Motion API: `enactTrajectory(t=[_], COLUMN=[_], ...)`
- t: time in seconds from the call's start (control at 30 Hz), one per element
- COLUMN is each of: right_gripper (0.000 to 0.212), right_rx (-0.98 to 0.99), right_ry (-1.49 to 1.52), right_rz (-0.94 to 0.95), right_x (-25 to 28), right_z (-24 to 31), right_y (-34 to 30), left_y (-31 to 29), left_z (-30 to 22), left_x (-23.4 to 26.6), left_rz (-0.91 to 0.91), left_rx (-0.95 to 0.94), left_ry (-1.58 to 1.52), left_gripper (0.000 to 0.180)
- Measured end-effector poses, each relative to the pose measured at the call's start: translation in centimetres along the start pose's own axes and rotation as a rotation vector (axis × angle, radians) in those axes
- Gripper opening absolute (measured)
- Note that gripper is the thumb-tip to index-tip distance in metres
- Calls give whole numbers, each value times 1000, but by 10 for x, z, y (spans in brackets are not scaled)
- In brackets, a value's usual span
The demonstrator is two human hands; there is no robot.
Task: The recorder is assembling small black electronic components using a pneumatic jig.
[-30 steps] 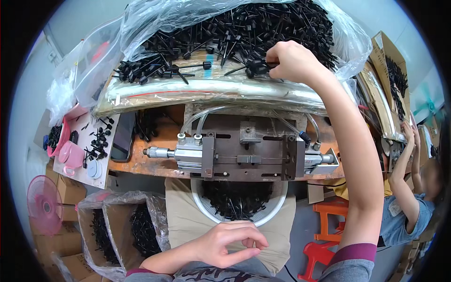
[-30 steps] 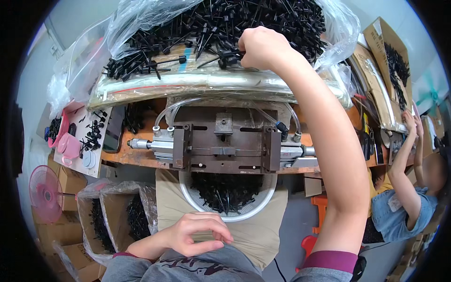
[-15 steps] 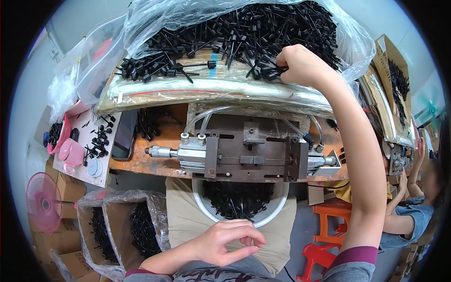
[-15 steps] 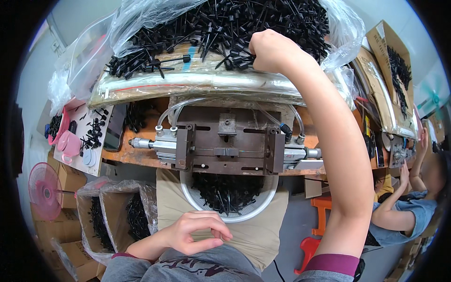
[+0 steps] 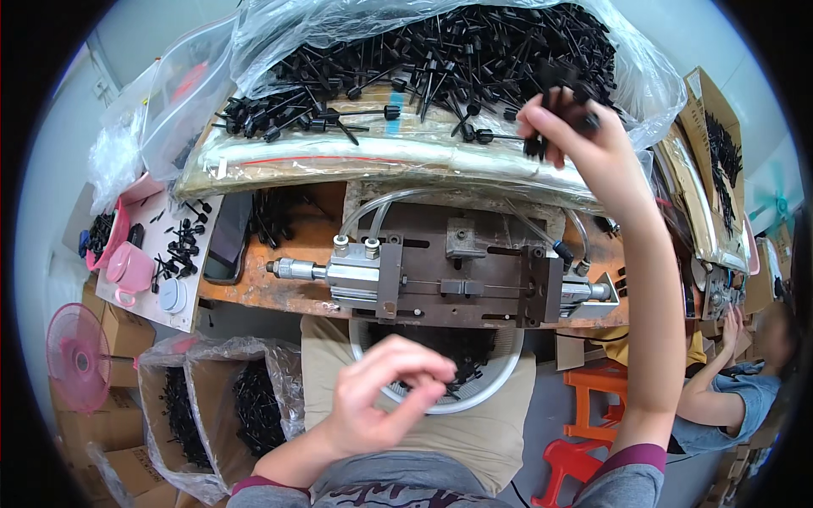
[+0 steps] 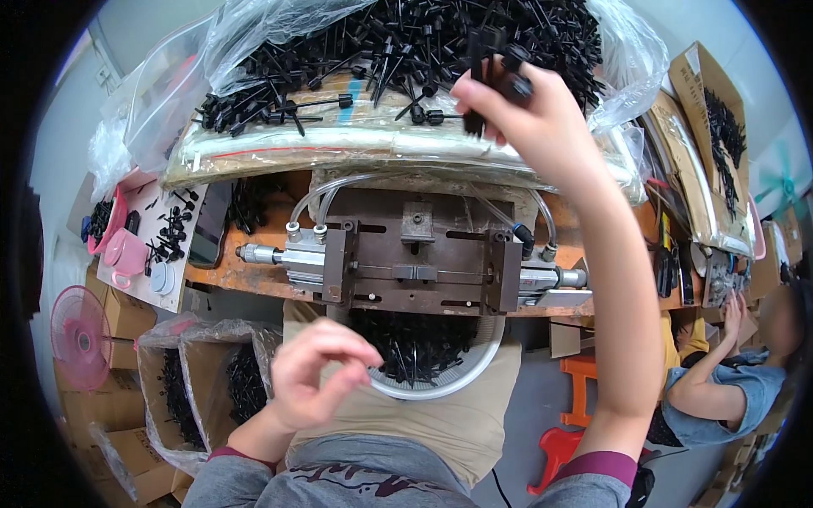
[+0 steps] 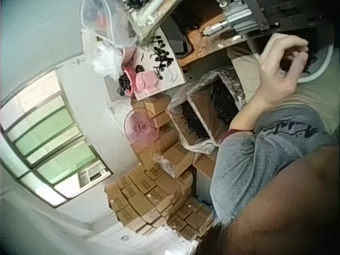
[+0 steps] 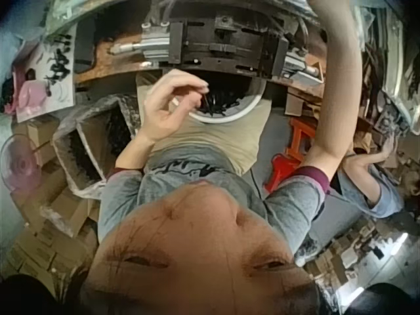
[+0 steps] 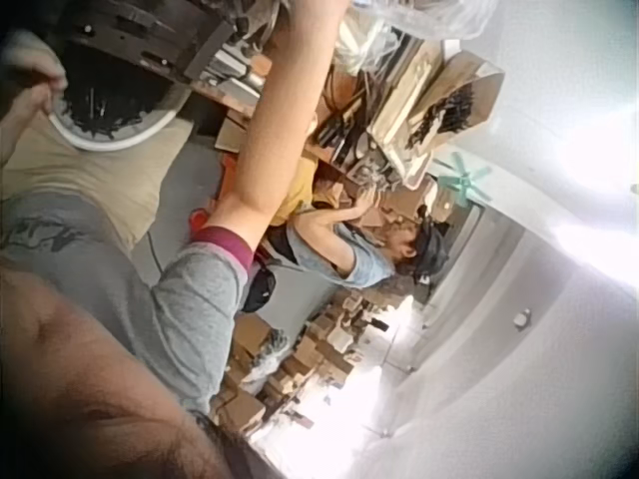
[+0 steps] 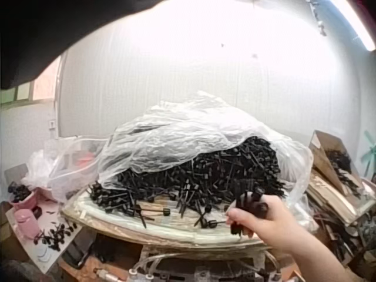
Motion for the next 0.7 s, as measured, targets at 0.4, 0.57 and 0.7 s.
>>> enactTrajectory(t=[0.4,0.57,0.7], right_gripper=[21,22,16], right_rx=[-216,-282,-228], right_ry=[1001,1020,790], right_rz=[207,17,-260], right_x=[-111,-119,-102], right_z=[-4,-11,-17], right_y=[-119,-140,-156], left_y=[35,28,22], left_z=[-3,4,14], left_x=[-9,-10,-17], left_rz=[13,81,76], left_rx=[-201,-205,-114], left_ry=[666,647,700], left_gripper=[35,29,30])
Point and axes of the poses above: each hand's wrist, its own y-axis towards the middle knuckle, its own x-axis out of the back of the hand, z = x × y, the point moved 3 cm from there along y, towards the middle knuckle, and after that the axes turned 15 degrees about z, right-handed, at the moved point
